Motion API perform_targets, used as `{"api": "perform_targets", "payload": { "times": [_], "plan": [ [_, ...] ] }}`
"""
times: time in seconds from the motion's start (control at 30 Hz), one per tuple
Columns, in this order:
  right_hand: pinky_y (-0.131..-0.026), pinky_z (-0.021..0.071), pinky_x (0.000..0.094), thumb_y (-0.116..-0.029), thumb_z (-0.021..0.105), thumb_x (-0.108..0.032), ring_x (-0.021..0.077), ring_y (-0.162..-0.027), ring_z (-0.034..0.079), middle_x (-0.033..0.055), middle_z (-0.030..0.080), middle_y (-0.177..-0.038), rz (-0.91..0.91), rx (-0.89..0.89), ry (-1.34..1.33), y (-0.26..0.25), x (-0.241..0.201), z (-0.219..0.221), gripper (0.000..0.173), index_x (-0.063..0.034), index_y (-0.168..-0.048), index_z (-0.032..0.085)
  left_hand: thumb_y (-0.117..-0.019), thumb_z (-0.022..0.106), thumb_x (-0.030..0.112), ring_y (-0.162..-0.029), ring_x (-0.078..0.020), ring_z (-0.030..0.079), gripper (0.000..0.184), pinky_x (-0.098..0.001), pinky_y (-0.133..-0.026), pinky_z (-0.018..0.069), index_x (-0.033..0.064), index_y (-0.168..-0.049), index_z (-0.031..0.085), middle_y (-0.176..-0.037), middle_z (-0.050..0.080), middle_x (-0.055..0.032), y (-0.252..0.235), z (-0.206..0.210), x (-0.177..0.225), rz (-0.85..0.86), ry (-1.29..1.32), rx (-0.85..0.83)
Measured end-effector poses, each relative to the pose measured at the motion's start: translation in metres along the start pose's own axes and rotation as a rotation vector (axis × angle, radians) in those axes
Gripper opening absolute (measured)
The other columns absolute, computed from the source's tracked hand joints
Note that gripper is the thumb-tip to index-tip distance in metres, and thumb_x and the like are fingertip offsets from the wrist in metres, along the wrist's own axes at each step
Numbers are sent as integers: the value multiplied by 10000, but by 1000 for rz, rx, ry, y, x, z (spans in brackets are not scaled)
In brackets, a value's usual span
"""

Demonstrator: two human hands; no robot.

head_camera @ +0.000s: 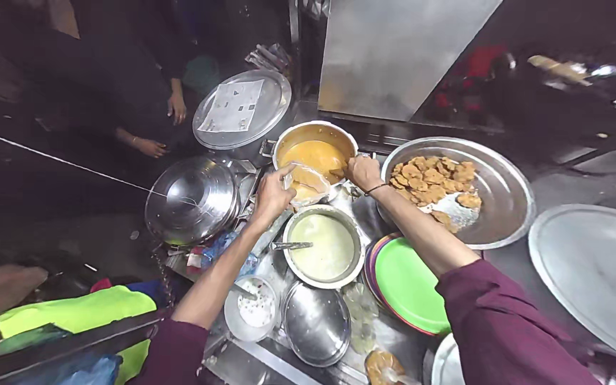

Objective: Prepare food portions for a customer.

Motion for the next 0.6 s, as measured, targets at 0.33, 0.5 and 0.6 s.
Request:
{"api": "perform_targets", "payload": {
  "times": [0.33,0.5,0.6],
  "plan": [
    [-762,610,379,-1026,588,-448,158,-896,700,62,711,-1117,-148,-209,-1017,130,-29,-43,425,-132,-1296,675,-833,669,72,-1040,-180,705,623,-453,-894,576,289,-1416,638,-1302,704,-18,56,17,18,75,-148,-81],
    [-594,617,328,-963,703,-240,146,-618,690,31,722,-802,-6,-173,-1056,196,-23,-61,160,-84,-999,705,-865,621,47,-1212,-69,646,593,-382,-1017,544,287,-1407,650,-1471,585,149,97,30,22,206,-163,-103],
    [-681,660,367,-977,684,-187,186,-733,738,65,729,-928,28,-211,-1130,225,-20,-74,138,-58,-1026,669,-883,606,44,-1179,-64,658,570,-371,-976,555,278,-1399,661,-1472,584,156,125,39,14,265,-179,-70]
  ]
}}
Point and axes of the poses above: each hand's wrist, its own y-axis away from the middle knuckle, its own z-axis out of the palm, x = y × z, the point moved 1 cm from there along -y, towards the middle knuckle
